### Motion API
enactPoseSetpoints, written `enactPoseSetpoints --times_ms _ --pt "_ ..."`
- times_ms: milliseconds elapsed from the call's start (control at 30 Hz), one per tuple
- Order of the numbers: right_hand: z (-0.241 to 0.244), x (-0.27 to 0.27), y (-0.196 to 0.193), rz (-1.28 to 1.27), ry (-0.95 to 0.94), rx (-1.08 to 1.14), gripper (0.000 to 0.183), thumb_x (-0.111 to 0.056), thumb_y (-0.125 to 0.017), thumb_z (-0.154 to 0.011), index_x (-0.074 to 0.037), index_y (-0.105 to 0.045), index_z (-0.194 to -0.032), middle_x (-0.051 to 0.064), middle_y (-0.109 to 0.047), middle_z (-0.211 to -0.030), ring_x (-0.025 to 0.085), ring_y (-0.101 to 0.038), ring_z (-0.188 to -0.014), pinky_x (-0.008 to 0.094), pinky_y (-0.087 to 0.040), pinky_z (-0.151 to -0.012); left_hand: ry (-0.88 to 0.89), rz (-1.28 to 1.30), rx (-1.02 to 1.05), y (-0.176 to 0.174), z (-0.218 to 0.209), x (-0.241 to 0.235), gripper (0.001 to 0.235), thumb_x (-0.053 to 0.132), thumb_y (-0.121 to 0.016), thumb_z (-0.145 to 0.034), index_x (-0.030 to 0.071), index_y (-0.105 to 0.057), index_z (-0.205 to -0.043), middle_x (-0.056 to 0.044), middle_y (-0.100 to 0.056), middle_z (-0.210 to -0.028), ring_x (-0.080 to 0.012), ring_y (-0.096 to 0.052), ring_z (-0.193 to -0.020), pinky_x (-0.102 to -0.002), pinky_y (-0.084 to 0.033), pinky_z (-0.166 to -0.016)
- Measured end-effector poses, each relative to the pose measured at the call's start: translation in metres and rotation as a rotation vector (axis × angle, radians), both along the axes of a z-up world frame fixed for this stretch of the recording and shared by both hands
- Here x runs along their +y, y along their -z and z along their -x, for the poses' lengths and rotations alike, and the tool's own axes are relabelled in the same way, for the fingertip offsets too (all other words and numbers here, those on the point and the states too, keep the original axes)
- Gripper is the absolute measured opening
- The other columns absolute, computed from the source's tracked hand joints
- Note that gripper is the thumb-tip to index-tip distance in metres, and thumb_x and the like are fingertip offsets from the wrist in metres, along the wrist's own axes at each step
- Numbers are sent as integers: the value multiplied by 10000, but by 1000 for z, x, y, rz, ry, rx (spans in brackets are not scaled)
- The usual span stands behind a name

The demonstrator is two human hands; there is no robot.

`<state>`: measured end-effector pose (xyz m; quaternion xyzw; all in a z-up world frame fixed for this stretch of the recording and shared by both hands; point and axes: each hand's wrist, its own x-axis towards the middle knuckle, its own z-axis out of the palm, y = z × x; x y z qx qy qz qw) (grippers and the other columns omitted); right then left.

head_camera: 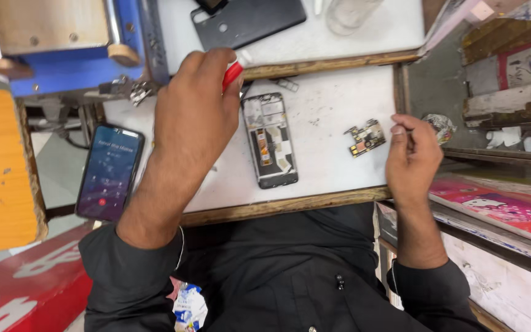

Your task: The person disassembles a smartphone, removes the motherboard, cleans it with a cotton swab, and reinserts it into the phone chassis. They also use a screwdriver to remove screws and handle the battery and screen assembly.

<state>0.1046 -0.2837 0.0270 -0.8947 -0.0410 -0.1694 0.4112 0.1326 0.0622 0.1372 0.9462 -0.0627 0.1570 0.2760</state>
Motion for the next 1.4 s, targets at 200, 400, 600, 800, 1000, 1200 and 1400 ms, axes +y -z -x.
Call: enactPoseSetpoints --times_ms 200,400,600,800,1000,1200,1400 --pt "2 -5 4 -70 -16 59 173 43 -551 -1102 9 -656 -1235 58 -656 -965 104 -612 -875 249 -506 -796 66 33 9 -2 20 -4 312 69 -749 -942 29 -664 -1239 -193 -705 -1110 -409 -704 -928 -477 -573 -766" --pt "2 -10 17 -211 -52 79 172 47 -549 -1143 25 -613 -1301 39 -639 -972 73 -593 -882 207 -498 -802 -221 19 158 9 93 37 255 72 -759 -948 3 -699 -1186 -208 -707 -1076 -413 -690 -935 -461 -556 -770" --pt "3 -15 23 -92 -50 67 121 55 -606 -1167 61 -614 -1288 40 -669 -977 51 -616 -858 169 -511 -792 -534 -61 223 35 161 81 296 143 -801 -948 -11 -680 -1171 -198 -692 -1061 -401 -681 -927 -470 -547 -792" --pt "7 -15 20 -59 -72 86 115 29 -623 -1201 68 -609 -1309 36 -651 -1000 29 -526 -794 165 -438 -693 -577 -179 218 55 173 104 512 202 -847 -898 27 -617 -1320 -191 -644 -1278 -405 -676 -1083 -488 -577 -863" --pt "5 -14 20 -22 -73 58 136 31 -610 -1159 54 -626 -1291 43 -651 -937 41 -560 -781 172 -456 -687 -593 -249 376 62 150 105 844 318 -903 -782 74 -486 -1473 -242 -540 -1420 -453 -663 -1109 -534 -579 -791" --pt "5 -8 15 26 -32 40 160 31 -617 -1111 32 -638 -1270 55 -669 -937 73 -609 -821 227 -514 -802 -632 -261 431 54 139 102 870 286 -889 -777 107 -461 -1512 -210 -570 -1410 -447 -692 -1026 -535 -589 -747" --pt "3 1 -4 108 -49 27 217 20 -637 -1067 -4 -653 -1283 102 -674 -1039 119 -627 -860 240 -503 -754 -590 -334 247 47 146 96 770 322 -901 -784 63 -537 -1411 -225 -598 -1364 -446 -675 -1060 -511 -565 -730"
